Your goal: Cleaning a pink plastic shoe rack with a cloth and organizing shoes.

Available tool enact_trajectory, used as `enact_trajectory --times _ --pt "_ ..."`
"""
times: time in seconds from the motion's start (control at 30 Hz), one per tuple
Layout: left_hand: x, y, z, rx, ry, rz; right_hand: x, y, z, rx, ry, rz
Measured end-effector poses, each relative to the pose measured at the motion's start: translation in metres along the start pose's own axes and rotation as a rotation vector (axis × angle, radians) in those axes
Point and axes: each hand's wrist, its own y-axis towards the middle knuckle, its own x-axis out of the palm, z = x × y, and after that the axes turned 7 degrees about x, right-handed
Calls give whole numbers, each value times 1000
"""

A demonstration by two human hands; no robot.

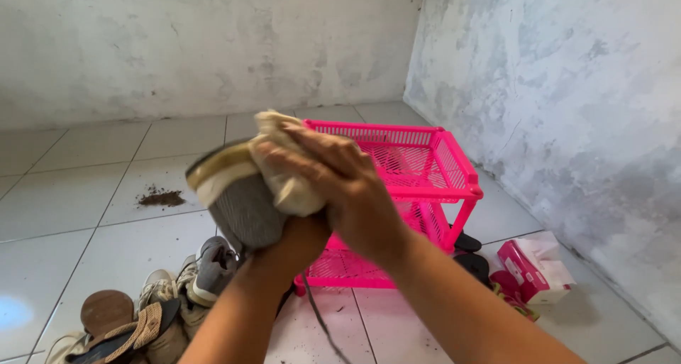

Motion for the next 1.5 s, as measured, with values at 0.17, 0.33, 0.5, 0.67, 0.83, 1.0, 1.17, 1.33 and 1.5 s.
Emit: enact_trajectory --times 0.17,0.33,0.5,0.67,0.83,1.0,1.17,1.33,1.5 --pt "-41 -12 48 43 -34 215 0 -53 123 1042 16 -216" --pt "-43 -11 51 -72 -161 72 -13 -1 25 423 -20 145" --pt "-43 -14 42 -38 -192 0 -5 -17 33 -36 -83 -55" --pt "-86 -7 63 -443 -681 116 -8 -79 160 1202 297 -173" --pt "-90 0 55 -559 -1504 253 -15 -35 105 1002 759 167" --pt "-57 6 38 -522 -1829 304 28 -43 29 385 -16 35" --pt "-75 6 11 -709 -1866 507 50 -83 49 730 101 -629" --pt "-78 10 27 -695 -1852 493 28 -55 58 1036 197 -154" --pt "-46 9 36 -611 -1958 477 50 -58 19 718 243 180"
